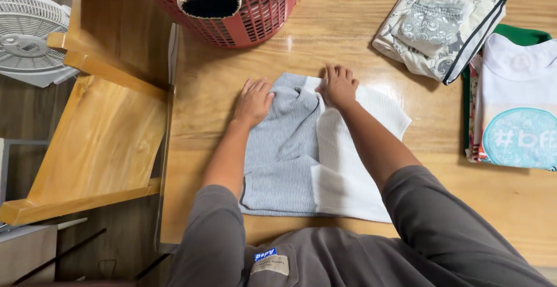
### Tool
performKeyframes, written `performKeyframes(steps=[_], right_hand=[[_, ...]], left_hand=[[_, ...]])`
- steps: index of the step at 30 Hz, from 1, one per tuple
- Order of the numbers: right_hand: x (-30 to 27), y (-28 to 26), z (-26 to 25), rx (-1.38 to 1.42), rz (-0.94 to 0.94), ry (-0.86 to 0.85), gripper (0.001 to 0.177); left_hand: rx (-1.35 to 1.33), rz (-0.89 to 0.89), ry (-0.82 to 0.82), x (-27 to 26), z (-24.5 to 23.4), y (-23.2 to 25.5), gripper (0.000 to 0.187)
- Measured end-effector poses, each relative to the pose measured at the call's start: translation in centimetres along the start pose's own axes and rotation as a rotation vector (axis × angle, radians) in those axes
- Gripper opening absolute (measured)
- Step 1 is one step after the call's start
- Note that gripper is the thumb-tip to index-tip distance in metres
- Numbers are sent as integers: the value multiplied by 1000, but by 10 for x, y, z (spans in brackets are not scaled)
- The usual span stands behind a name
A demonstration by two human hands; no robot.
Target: The person folds a pair of lace underwear into a small rectangle, then folds a white t-shirt and a grey-and-white hooded garment on a wooden table.
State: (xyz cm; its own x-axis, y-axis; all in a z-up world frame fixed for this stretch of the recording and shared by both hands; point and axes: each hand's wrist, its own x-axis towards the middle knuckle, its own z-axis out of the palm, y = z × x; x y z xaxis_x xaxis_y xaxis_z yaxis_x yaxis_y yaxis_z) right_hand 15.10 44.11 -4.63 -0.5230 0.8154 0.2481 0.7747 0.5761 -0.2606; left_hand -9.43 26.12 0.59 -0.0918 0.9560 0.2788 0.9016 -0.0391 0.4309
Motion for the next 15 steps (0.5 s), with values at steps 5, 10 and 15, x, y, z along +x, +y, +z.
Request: performKeyframes(steps=[5, 10, 15], right_hand=[[13, 58, 6, 346, 380, 48, 23], [12, 111, -11, 937, 404, 340, 17], [-11, 106, -76, 1688, 307, 285, 21]], left_hand=[[-65, -193, -137, -9, -49, -14, 31], [-46, -192, -66, 6, -70, -13, 50], [-113, -159, 36, 15, -87, 24, 44]])
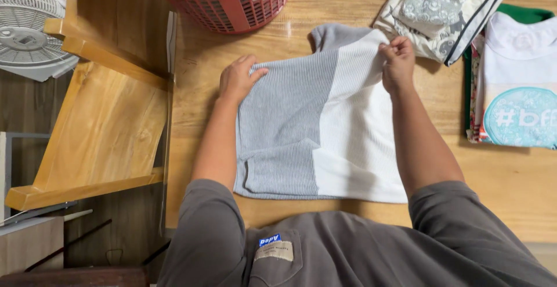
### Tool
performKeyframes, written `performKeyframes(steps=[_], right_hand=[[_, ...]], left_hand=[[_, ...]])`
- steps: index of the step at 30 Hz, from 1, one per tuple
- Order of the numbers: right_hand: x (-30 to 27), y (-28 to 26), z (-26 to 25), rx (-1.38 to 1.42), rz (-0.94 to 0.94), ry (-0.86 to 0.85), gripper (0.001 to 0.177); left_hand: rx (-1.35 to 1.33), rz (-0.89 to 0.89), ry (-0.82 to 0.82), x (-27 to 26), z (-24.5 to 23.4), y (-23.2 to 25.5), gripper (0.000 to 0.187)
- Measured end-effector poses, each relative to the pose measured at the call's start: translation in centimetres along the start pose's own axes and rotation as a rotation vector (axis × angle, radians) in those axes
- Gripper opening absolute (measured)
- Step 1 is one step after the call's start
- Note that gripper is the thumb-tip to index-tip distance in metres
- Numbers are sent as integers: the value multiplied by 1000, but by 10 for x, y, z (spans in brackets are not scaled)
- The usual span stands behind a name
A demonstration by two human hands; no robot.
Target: The person folds a pair of lace underwear into a small rectangle, then folds a white t-shirt and a grey-and-white hooded garment on a wooden table.
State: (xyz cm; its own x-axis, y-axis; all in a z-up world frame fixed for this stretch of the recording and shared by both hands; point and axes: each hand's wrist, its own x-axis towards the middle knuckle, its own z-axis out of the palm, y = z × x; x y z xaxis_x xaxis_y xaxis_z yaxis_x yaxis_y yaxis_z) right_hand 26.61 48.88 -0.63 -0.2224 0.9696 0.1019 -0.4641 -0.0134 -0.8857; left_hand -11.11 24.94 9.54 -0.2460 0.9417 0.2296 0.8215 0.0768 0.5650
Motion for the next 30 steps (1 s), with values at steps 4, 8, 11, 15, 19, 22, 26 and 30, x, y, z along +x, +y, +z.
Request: performKeyframes(steps=[4, 8, 11, 15, 19, 22, 26, 30], right_hand=[[-95, -75, -26, 239, 101, -350, 31], [-227, -102, -69, -606, 593, -584, 47], [-302, -79, -52, -1115, 587, -747, 41], [-323, -76, -38, -1202, 628, -579, 31], [-326, -96, -50, -854, 502, -619, 17], [-324, -96, -67, -1024, 735, -707, 12], [-276, -100, -100, -1257, 530, -390, 24], [-203, -85, -113, -1390, 82, -17, 18]], left_hand=[[-60, 170, 116, -57, -39, 19, 44], [86, -92, -250, -178, -27, 25, 17], [202, -129, -399, -236, 9, 32, 34], [150, -160, -210, -259, 19, 40, 35], [82, -203, -400, -257, -11, 42, 31], [-13, -614, -904, -261, -10, 32, 38], [-120, -547, -653, -247, 15, -2, 31], [169, -566, -18, -196, 63, -4, 42]])
